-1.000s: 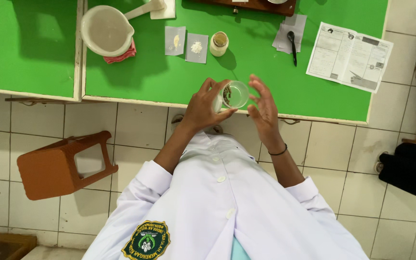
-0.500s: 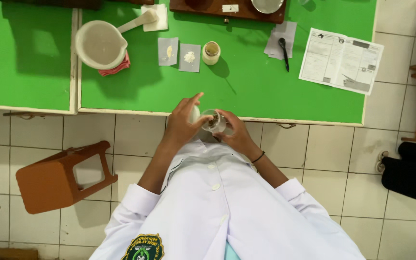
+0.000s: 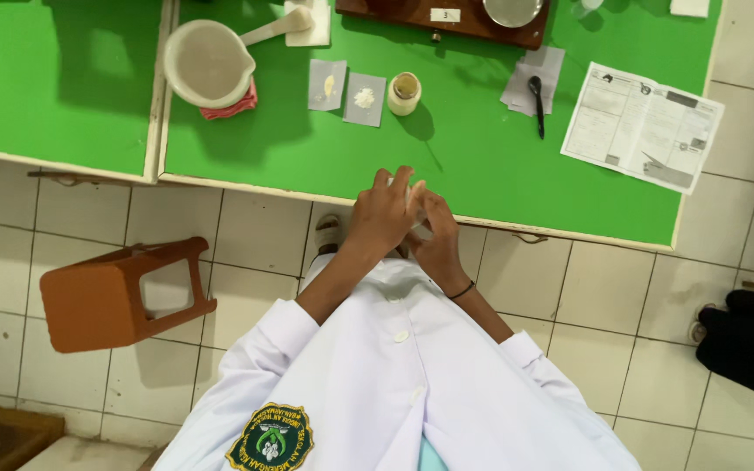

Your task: The person weighs white powder using a balance scale, transferring the substance from a container to small papers with a spoon, and adjusting the weights on the scale by hand until it is balanced.

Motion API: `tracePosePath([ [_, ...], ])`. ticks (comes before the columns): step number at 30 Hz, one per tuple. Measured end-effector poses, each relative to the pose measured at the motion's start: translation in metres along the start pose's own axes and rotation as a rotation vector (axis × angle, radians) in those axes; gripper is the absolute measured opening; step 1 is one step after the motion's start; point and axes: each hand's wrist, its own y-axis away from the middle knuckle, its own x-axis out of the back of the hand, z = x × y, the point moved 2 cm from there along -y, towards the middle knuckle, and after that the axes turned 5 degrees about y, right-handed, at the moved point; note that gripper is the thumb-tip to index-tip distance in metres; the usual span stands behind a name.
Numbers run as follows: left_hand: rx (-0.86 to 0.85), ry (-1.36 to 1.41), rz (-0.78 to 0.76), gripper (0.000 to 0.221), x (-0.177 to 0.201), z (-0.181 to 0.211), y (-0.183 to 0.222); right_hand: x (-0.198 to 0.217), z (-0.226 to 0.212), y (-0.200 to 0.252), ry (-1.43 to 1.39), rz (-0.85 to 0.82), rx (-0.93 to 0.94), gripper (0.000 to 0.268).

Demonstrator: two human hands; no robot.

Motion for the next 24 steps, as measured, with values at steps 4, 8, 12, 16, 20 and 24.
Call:
tracePosePath([
  [4,-0.127,-0.097,0.067,0.029,-0.007,-0.016,-0.001,-0.015,0.034,0.002,-0.285,-0.044,-0.152,0.053],
  [8,-0.551,0.031,-0.066,0.028,0.032,-0.031,-0.004,-0.021,0.058,-0.008,-0.520,-0.264,-0.279,0.064],
  [12,-0.851,0.104,-0.205,0.044,0.064,-0.050,-0.016,-0.033,0.061,-0.035,-0.599,-0.484,-0.294,0.067],
  [16,-0.534,-0.164,-0.165,0.054,0.084,-0.064,-0.035,-0.053,0.059,-0.059,-0.601,-0.344,-0.342,0.073],
  [20,-0.467,-0.054,-0.357,0.043,0.108,-0.082,-0.052,-0.066,0.046,-0.082,-0.550,-0.344,-0.401,0.079],
  [24,-0.493,-0.001,-0.579,0.038,0.143,-0.106,-0.081,-0.089,0.029,-0.109,-0.553,-0.352,-0.428,0.081],
])
